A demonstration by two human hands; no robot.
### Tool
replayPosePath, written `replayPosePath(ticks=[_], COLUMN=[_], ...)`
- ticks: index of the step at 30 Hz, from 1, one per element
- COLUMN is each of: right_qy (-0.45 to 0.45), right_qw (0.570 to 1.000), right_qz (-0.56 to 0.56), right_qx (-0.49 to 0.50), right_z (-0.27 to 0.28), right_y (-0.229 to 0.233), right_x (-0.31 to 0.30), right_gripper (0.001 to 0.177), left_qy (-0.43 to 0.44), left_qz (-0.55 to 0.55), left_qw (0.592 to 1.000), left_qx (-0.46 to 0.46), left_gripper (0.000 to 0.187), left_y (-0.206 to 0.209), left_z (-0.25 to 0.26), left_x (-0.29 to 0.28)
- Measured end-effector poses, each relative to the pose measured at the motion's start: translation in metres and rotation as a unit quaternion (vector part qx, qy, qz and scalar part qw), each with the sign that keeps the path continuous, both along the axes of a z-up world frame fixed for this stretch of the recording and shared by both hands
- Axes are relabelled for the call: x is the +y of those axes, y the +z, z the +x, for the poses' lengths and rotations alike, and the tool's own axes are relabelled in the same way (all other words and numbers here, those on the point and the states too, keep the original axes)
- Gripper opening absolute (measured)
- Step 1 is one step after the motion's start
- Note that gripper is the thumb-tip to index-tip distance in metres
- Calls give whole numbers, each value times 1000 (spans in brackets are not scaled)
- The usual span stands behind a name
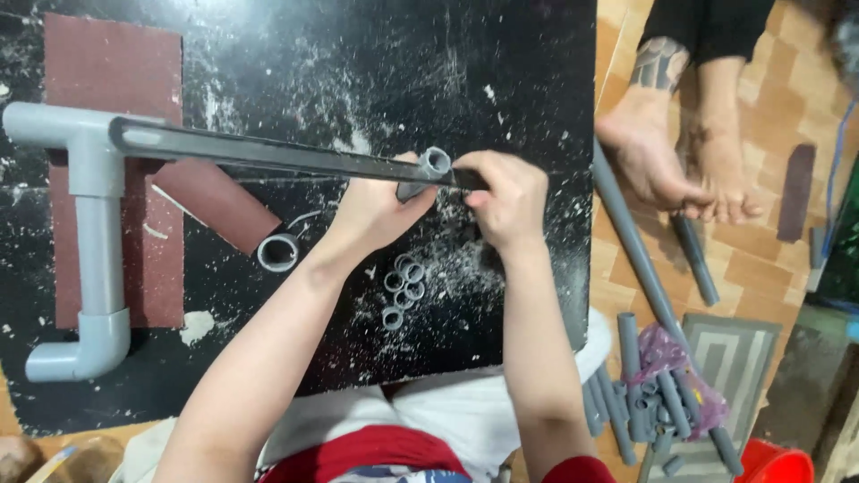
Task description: Cutting small sections of PVC pipe using a manual hacksaw blade and sanding the edges with sandpaper.
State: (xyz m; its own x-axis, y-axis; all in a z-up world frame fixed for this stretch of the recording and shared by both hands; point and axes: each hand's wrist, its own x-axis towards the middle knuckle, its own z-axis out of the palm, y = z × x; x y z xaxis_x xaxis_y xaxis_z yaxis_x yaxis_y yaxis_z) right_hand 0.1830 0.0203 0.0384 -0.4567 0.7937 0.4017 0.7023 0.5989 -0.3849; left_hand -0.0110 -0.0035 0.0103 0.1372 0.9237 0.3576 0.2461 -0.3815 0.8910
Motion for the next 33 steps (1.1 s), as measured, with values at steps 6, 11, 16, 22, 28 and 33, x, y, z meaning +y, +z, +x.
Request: replayPosePath(ticks=[6,11,16,22,28,33], right_qy=[-94,-150,-189,-238,-245,-249], right_qw=[992,988,979,963,963,962], right_qz=[-24,-16,-66,-123,-108,-100], right_qx=[74,46,36,26,-24,-56], right_z=[-10,-19,-24,-39,-43,-46], right_y=[4,11,10,15,25,28], right_x=[-4,-15,-17,-20,-17,-9], right_gripper=[62,57,58,58,62,64], left_qy=[-49,-1,74,178,165,105], left_qz=[-58,22,104,38,-23,-106], left_qw=[997,998,986,966,973,987], left_qx=[17,59,107,182,162,51], left_gripper=[25,25,26,29,28,20], left_y=[0,5,2,-18,-8,13], left_z=[1,0,3,9,3,-7], left_x=[-3,-5,-6,-7,-9,-10])
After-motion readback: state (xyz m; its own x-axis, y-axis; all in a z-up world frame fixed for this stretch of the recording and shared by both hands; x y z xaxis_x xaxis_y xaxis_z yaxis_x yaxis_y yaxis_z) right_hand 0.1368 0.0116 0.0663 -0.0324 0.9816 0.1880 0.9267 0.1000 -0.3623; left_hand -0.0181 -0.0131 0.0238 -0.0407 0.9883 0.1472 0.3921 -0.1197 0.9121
